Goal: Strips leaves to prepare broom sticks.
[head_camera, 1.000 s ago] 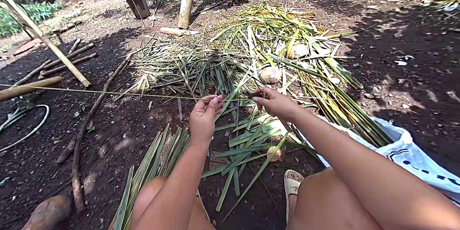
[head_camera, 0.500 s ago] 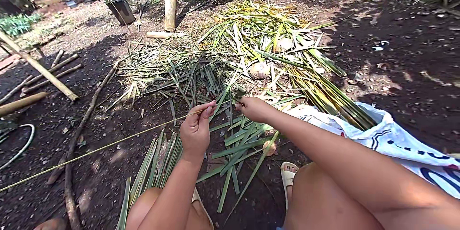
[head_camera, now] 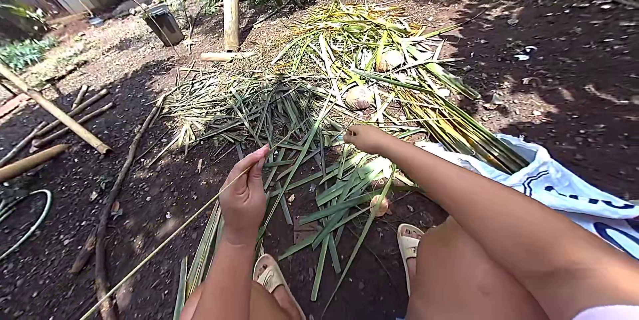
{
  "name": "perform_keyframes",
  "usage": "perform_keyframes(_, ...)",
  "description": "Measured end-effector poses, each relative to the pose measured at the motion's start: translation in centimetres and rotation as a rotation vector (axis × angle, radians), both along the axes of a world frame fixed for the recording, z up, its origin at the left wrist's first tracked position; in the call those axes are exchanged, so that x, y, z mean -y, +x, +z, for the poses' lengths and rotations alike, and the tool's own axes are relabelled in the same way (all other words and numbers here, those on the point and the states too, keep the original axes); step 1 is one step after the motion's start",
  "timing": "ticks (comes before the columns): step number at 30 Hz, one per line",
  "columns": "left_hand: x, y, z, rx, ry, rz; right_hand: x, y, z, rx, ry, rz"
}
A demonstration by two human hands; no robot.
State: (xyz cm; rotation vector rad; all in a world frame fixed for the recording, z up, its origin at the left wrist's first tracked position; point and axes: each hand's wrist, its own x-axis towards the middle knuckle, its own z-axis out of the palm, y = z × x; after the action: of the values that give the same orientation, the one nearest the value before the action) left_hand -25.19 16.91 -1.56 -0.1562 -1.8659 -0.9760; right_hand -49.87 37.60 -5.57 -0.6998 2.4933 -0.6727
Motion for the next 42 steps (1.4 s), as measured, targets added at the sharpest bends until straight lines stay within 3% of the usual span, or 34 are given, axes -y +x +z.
perform_keyframes(4, -1.1, -0.6, -0.9, 0.025, -0.147, -0.097, 1.9, 6.3, 4.9, 0.099, -0.226, 0.224)
perform_keyframes(8, -1.9, -0.2, -1.0, 0.029, -0.231, -0.197, 2.2, 6.2, 5.0, 0.098, -0.097, 0.334)
perform_keyframes(13, -1.8, 0.2, -1.2, -0.024, -0.18, -0.27, 0.3, 0.1, -0.4, -0.007, 0.066, 0.118)
perform_keyframes(16, -1.2, 0.8, -0.1, -0.078, -0.099, -0.215, -1.5, -2.7, -1.2, -0.001, 0.1, -0.044)
perform_keyframes(20, -0.5, 0.6, 0.2, -0.089, -0.058, -0.162, -2.1, -0.2, 1.4, 0.282, -0.385, -0.236)
perform_keyframes(23, -0.6, 0.1, -0.5, -0.081, -0.041, -0.147, -1.6, 3.3, 4.4, 0.654, -0.735, -0.171)
perform_keyframes(26, -1.4, -0.2, -0.9, -0.073, -0.01, -0.175, -0.9, 6.2, 5.6, 0.895, -0.883, 0.115)
perform_keyframes(31, -3.0, -0.4, -1.4, -0.096, 0.104, -0.223, 0.7, 8.1, 4.7, 1.069, -0.974, 0.218)
perform_keyframes(39, -1.6, 0.2, 0.4, -0.159, 0.223, -0.161, -0.6, 3.4, 3.3, 0.839, -1.016, -0.162)
perform_keyframes(41, -0.2, 0.7, 1.8, -0.222, 0.299, -0.073, -1.5, 0.8, 3.0, 0.612, -0.878, -0.315)
perform_keyframes(42, 0.6, 1.2, 2.4, -0.233, 0.328, -0.021, -2.2, -0.7, 2.1, 0.403, -0.703, -0.323)
